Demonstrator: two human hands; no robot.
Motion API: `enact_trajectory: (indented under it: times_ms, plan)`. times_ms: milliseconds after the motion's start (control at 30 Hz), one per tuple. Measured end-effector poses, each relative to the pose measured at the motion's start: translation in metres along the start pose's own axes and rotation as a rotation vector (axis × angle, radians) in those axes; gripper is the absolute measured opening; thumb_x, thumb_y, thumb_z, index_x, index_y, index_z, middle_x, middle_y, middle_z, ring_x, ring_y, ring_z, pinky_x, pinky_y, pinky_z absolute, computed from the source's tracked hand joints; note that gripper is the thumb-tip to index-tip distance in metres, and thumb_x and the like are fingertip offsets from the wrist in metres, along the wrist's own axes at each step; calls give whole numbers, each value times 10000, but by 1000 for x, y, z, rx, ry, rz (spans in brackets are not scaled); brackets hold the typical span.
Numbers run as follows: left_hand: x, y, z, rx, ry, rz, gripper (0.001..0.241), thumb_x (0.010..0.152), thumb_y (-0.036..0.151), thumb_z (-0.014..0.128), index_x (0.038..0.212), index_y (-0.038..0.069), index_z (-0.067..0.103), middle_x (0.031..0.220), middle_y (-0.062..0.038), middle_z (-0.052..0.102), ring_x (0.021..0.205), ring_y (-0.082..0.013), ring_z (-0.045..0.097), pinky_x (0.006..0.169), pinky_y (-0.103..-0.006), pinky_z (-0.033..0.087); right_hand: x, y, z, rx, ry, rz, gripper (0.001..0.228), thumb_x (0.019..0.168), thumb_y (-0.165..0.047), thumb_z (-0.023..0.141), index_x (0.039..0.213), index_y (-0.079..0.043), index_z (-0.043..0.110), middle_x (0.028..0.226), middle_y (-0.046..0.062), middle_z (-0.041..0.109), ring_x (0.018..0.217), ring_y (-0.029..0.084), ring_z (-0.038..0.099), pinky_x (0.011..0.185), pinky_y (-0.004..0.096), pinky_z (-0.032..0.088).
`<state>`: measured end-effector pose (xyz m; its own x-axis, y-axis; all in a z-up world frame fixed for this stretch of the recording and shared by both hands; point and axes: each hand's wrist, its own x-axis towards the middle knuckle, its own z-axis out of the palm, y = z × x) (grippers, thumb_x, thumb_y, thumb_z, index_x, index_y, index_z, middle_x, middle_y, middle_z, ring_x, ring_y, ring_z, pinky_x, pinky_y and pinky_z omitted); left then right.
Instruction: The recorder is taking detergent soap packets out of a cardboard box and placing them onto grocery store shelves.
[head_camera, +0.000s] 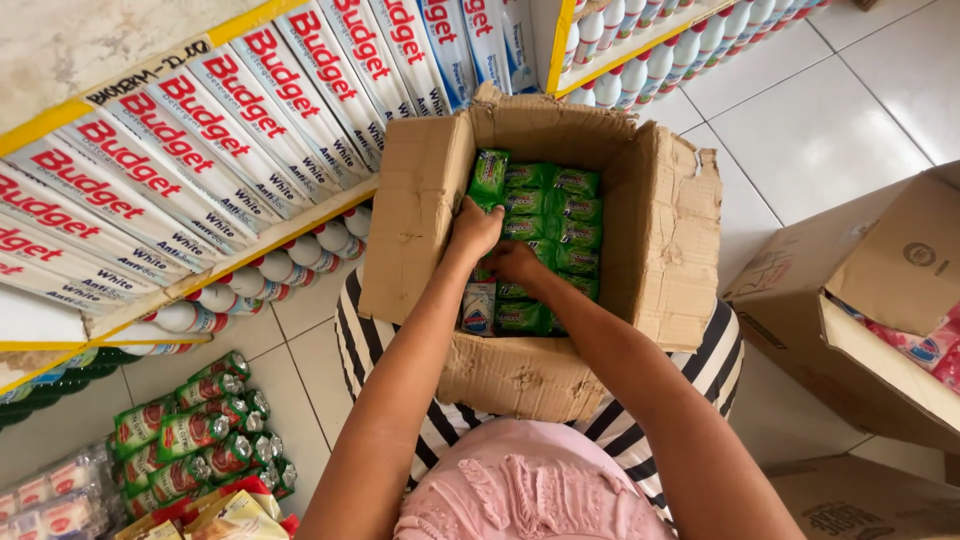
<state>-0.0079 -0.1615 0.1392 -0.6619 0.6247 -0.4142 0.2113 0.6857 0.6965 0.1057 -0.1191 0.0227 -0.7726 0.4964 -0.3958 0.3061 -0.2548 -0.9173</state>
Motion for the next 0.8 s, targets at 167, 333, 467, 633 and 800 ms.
enact_trajectory:
  times_ms: [167, 333, 467, 633, 800]
  plan:
    - [75, -57, 42, 60, 177, 140, 804, 941, 394, 676, 1446, -108, 301, 1472, -360, 385, 1343, -518, 395, 1078, -501, 348, -8, -3, -22, 15, 74, 182, 137, 802, -100, 788, 879, -9, 720, 782, 116, 716, 610, 204, 662, 524, 333, 532]
    - [64, -39, 42, -155, 82, 24, 532, 931, 307, 591, 1329, -47, 586, 1295, -307, 641, 1236, -437, 614, 1008, -480, 503, 12, 35, -53, 57, 110, 265, 95, 815, -113, 708, 840, -29, 746, 784, 142, 729, 622, 246, 684, 550, 351, 543]
    - [101, -64, 64, -109, 138, -9, 434, 952, 288, 550, 1225, -31, 662, 1252, -283, 671, 1192, -421, 637, 943, -490, 525, 12, 14, -46, -694, 352, -135, 216, 667, -121, 768, 879, -81, 764, 871, 92, 736, 782, 234, 682, 680, 365, 539]
    - [94, -78, 59, -259, 121, 117, 428, 971, 281, 450, 1235, 17, 658, 1189, -258, 674, 1121, -388, 648, 859, -469, 520, 21, -40, -29, 138, 355, -55, 279, 906, -282, 701, 1117, -101, 728, 888, 71, 692, 769, 217, 597, 661, 370, 481]
    - [77, -79, 46, -289, 10, -60, 439, 955, 259, 466, 1144, -67, 692, 1087, -273, 744, 1026, -375, 735, 785, -459, 549, 31, -65, -21, 17, 128, 269, 272, 926, -303, 697, 1106, -103, 659, 909, 72, 647, 755, 202, 573, 649, 398, 488]
